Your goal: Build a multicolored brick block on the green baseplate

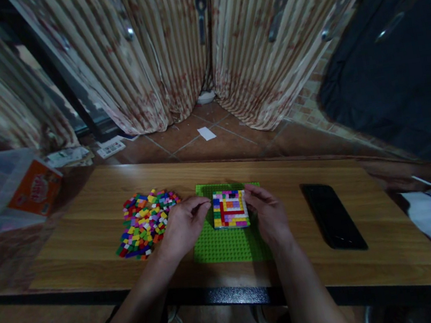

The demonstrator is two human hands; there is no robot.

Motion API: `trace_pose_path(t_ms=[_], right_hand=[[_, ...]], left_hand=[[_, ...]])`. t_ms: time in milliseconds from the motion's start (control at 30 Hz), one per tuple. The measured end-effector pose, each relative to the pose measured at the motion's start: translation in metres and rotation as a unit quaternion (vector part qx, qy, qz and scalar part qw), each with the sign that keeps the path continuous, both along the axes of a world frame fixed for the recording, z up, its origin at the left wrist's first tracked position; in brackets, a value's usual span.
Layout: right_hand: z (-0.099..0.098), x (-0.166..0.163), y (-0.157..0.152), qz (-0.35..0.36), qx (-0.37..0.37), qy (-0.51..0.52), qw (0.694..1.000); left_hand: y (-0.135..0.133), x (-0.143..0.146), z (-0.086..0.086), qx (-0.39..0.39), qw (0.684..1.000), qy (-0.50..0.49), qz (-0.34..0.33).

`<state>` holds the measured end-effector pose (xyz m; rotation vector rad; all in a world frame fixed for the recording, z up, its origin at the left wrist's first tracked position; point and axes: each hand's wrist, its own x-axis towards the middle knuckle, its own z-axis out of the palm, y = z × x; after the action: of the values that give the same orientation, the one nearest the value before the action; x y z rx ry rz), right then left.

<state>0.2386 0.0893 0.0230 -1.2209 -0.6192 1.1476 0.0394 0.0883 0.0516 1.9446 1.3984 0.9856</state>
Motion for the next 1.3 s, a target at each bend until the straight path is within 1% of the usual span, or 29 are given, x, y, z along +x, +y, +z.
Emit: trace_pose_path(t_ms=[133, 367, 600, 700, 833, 900, 967, 1033, 1133, 1233, 1300], right_hand=[[0.001, -0.001, 0.001, -0.003, -0.006, 0.002, 1.0], [-0.002, -0.005, 0.002, -0.011, 0.002, -0.043, 0.999], [-0.001, -0.005, 0.002, -0.006, -0.008, -0.061, 0.998], [-0.001, -0.006, 0.003, -0.011, -0.011, -0.079, 0.997], [0.002, -0.008, 0.002, -0.018, -0.018, -0.082, 0.996], [0.004, -0.009, 0.002, -0.018, -0.019, -0.077, 0.997], [0.005, -0.009, 0.002, -0.014, -0.019, -0.07, 0.997], [0.005, -0.009, 0.001, -0.007, -0.018, -0.067, 0.998], [0.005, -0.009, 0.001, 0.0, -0.015, -0.064, 0.998], [0.005, -0.009, 0.001, -0.004, -0.013, -0.059, 0.998], [0.005, -0.01, 0.001, -0.009, -0.013, -0.057, 0.998]], left_hand=[[0.0, 0.0, -0.001, -0.008, 1.0, -0.021, 0.003], [0.0, 0.001, 0.002, -0.053, 0.996, -0.076, 0.005], [0.003, 0.003, -0.006, -0.1, 0.985, -0.143, 0.007], [0.006, 0.004, -0.01, -0.141, 0.967, -0.21, 0.003], [0.008, 0.005, -0.009, -0.207, 0.933, -0.291, 0.035], [0.009, 0.006, -0.007, -0.23, 0.919, -0.316, 0.051], [0.009, 0.007, -0.005, -0.241, 0.913, -0.324, 0.055], [0.008, 0.007, -0.004, -0.24, 0.918, -0.312, 0.051], [0.007, 0.007, -0.005, -0.208, 0.943, -0.256, 0.041], [0.003, 0.006, -0.006, -0.123, 0.979, -0.158, 0.032], [0.001, 0.007, -0.005, -0.066, 0.992, -0.101, 0.036]])
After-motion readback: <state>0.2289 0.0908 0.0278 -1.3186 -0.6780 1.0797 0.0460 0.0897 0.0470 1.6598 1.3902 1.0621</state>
